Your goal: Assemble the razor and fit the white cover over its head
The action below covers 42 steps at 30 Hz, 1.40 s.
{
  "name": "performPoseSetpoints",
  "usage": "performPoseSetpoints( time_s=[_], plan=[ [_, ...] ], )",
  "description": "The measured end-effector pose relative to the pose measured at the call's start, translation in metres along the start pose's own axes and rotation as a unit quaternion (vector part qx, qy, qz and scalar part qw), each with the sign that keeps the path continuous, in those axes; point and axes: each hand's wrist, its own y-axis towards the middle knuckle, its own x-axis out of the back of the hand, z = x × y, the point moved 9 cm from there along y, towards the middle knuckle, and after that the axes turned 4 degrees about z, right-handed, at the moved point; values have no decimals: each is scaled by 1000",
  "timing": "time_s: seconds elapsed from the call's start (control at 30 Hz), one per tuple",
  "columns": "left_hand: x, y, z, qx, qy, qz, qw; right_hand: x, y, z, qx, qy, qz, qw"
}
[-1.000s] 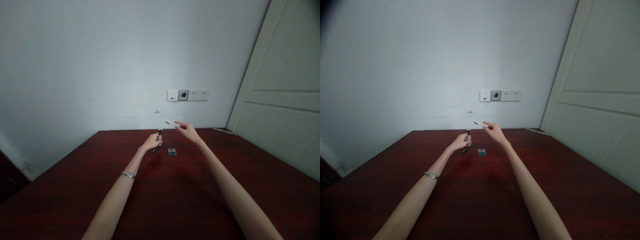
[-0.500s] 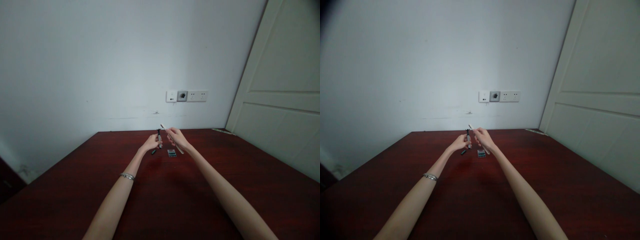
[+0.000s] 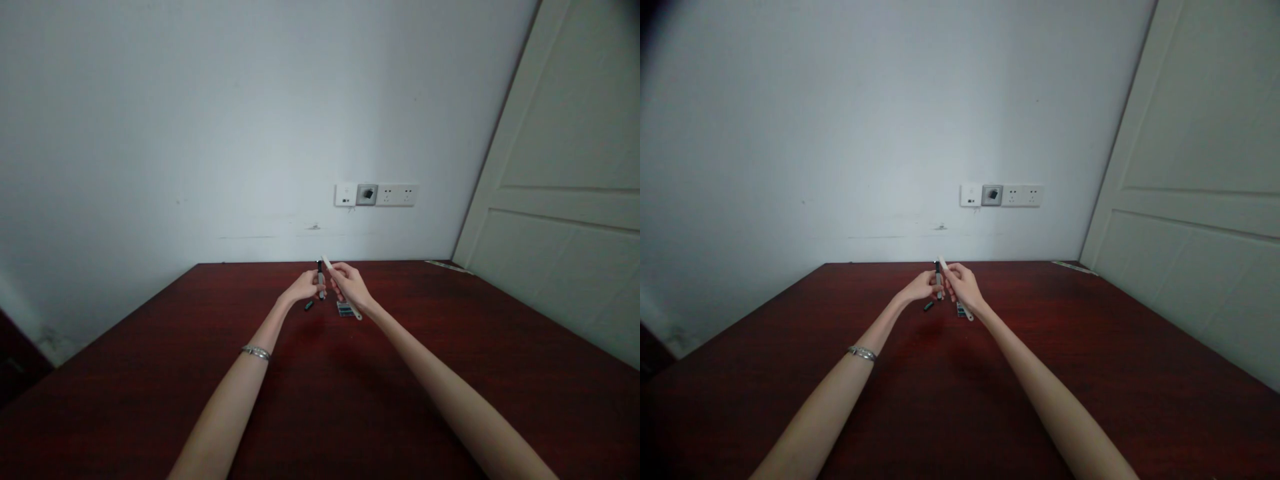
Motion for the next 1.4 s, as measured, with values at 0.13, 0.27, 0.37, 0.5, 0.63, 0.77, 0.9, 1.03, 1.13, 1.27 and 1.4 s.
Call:
performPoseSetpoints(
  time_s=[0.13,0.27,0.37,0.5,0.63,0.77,0.9,1.03,1.13,1.27,1.4],
  plan=[
    [0,-2,-5,-8,3,1,1000,-4,-2,-2,8,3,6,1000],
    [2,-3,-4,-6,0,-8,1000,-6,-7,-7,-1,5,5,1000],
    [3,-2,1,-3,6,-11,1000,-6,-7,-6,0,10,-1,1000],
    [-1,0,3,-4,5,3,1000,-5,-4,-4,8,16,-5,1000],
    [-2,-1,1,-12,12,1,1000,-7,-7,-8,-6,14,-1,1000],
    [-4,0,5,-7,25,9,1000,-7,-11,-6,-9,20,1,1000],
    [-6,3,7,-22,37,17,999,-5,-10,-4,-4,33,-6,999],
    [-4,4,7,-34,35,14,999,-6,-12,-11,-11,30,-8,999],
    [-1,3,9,-30,36,4,999,-8,-15,-15,-12,35,-12,999],
    [-3,3,8,-28,38,6,999,-7,-16,-13,-5,44,-25,999],
    [-3,2,5,-30,25,9,999,-7,-16,-14,-9,54,-25,998]
  ],
)
